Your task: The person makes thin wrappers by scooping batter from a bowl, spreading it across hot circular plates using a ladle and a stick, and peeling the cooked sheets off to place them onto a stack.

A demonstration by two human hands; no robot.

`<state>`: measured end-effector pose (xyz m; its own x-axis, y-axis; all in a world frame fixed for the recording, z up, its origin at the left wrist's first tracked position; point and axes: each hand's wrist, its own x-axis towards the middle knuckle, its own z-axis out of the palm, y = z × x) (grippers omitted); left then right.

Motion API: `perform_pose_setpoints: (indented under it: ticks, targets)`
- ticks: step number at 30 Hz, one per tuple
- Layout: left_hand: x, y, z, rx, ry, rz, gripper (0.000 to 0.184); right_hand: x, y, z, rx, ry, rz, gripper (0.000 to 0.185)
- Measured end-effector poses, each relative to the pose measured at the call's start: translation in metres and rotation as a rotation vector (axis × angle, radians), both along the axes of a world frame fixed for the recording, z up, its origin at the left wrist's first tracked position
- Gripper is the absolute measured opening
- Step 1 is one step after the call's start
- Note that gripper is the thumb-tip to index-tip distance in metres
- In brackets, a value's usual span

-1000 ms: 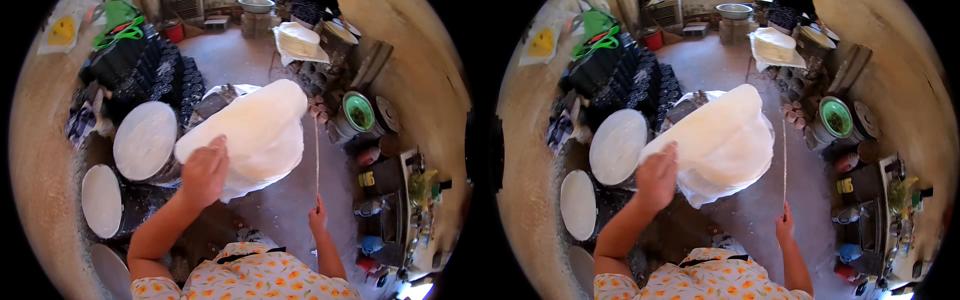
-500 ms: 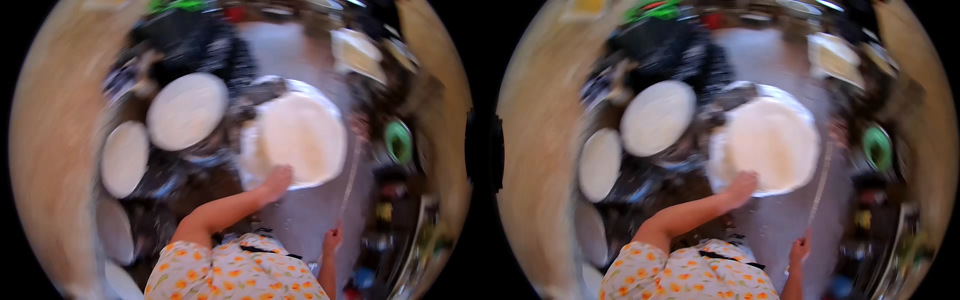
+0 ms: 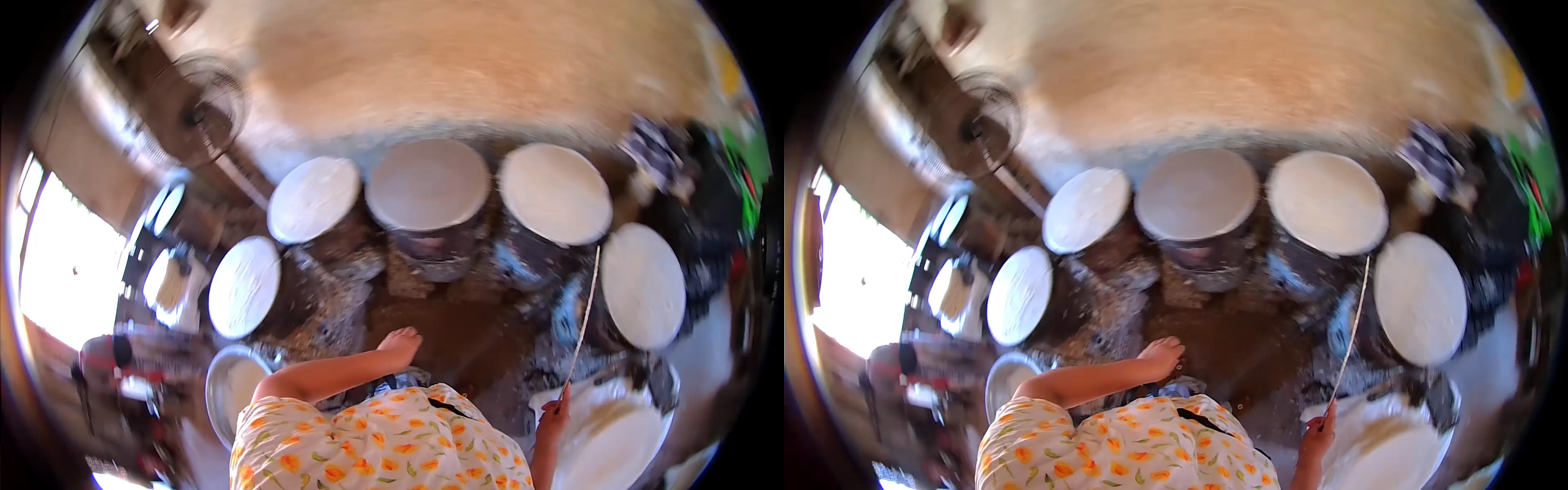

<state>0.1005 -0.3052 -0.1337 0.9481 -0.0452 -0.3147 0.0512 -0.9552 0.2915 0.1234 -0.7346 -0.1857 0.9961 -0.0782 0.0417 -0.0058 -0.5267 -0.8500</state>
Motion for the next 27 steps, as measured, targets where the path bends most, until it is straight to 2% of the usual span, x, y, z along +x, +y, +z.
perform_pose_setpoints:
  ticks: [2, 3, 5, 7, 8, 11, 12, 14, 15, 17, 19, 22, 24, 26, 27]
  targets:
    - [-0.062, 0.040, -0.011, -0.092, 0.057, 0.343, 0.022, 0.027, 0.038, 0.009, 0.023, 0.068, 0.155, 0.057]
    - [-0.094, 0.054, -0.011, -0.151, 0.111, 0.534, 0.021, 0.035, 0.067, 0.026, -0.050, -0.062, 0.272, 0.057]
    - [-0.161, 0.075, -0.023, -0.284, 0.170, 0.772, 0.023, 0.048, 0.102, 0.013, -0.076, -0.120, 0.427, 0.055]
    - [-0.259, 0.096, -0.146, -0.319, 0.216, 0.883, 0.021, 0.056, 0.142, 0.009, -0.096, -0.166, 0.560, 0.055]
    - [-0.284, 0.088, -0.147, -0.336, 0.206, 0.918, 0.021, 0.054, 0.163, 0.015, -0.131, -0.124, 0.607, 0.054]
    - [-0.336, 0.067, -0.117, -0.938, 0.119, 2.067, 0.018, 0.046, 0.229, 0.021, -0.210, -0.145, 0.753, 0.052]
    - [-0.359, 0.072, -0.135, -0.962, 0.114, 2.074, 0.018, 0.041, 0.253, 0.026, -0.242, -0.195, 0.818, 0.050]
    - [-0.403, 0.083, -0.176, -1.709, -0.187, 2.563, 0.027, 0.023, 0.311, 0.057, -0.155, -0.226, 0.921, 0.051]
    - [-0.412, 0.090, -0.186, -1.743, -0.179, 2.564, 0.027, 0.016, 0.334, 0.061, -0.197, -0.180, 0.960, 0.052]
    - [-0.421, 0.107, -0.196, -2.155, -0.785, 2.317, 0.045, 0.006, 0.377, 0.062, -0.249, -0.147, 1.021, 0.053]
    - [-0.401, 0.136, -0.151, -2.243, -0.942, 2.348, 0.060, -0.003, 0.418, 0.062, -0.252, -0.150, 1.127, 0.056]
    - [-0.393, 0.172, -0.151, -2.320, -1.006, 2.295, 0.057, -0.015, 0.474, 0.073, -0.278, -0.265, 1.234, 0.057]
    - [-0.390, 0.192, -0.181, -2.664, -1.094, 1.812, 0.055, -0.017, 0.505, 0.077, -0.377, -0.271, 1.262, 0.055]
    - [-0.379, 0.212, -0.173, -2.685, -1.276, 2.052, 0.056, -0.012, 0.534, 0.075, -0.395, -0.301, 1.279, 0.059]
    - [-0.381, 0.216, -0.170, -2.697, -1.364, 1.964, 0.050, -0.012, 0.550, 0.074, -0.425, -0.314, 1.267, 0.061]
